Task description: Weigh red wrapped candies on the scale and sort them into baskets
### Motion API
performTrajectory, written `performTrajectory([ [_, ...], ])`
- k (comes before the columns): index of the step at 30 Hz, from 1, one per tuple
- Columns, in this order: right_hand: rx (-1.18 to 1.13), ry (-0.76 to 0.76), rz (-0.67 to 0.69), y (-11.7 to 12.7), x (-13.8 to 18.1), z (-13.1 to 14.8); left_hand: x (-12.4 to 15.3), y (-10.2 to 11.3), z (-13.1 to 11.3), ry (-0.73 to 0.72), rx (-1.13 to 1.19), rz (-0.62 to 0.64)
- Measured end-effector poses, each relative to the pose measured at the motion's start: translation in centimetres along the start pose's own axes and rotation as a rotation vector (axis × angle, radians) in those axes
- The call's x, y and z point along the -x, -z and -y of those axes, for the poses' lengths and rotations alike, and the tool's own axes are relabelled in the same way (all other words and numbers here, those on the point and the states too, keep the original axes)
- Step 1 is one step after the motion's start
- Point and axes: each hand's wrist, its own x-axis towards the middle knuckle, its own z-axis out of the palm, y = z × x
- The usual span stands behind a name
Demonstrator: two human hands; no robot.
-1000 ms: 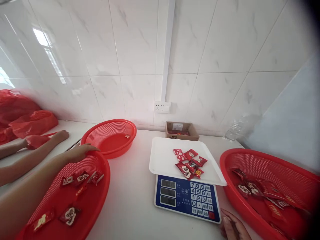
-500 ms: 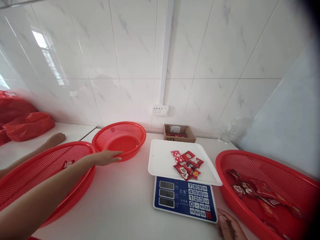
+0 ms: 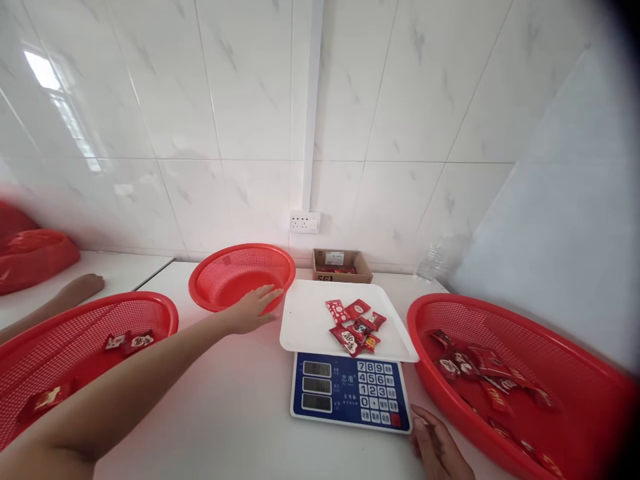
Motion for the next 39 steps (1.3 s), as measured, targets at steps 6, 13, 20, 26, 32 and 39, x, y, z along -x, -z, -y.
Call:
performTrajectory([
  [6,-0.021,0.019,-0.051,-0.5,0.2,-0.2,-4.5,-3.8,-8.9,-0.352,-0.004,0.065],
  [13,-0.046,0.043,-0.012,-0.4,0.6,0.4,-9.1,-7.0,-14.3,-0.513,-0.127,0.084],
  [20,-0.07,0.11,-0.124,-1.1,1.5,1.6,-10.7,-7.6,-15.1,-0.499,-0.266,-0.096],
  [26,-0.035,0.102,-0.121,-1.0,1.4,1.3,-10.1,-7.2,-14.4,-0.422,-0.228,-0.186],
  [32,-0.056,0.087,-0.075,-0.8,1.3,1.2,-8.8,-2.8,-9.4,-0.208,-0.171,-0.356],
  [39,-0.037,0.093,-0.021,-0.5,0.7,0.7,-5.4,2.8,0.9,0.122,-0.207,-0.427],
])
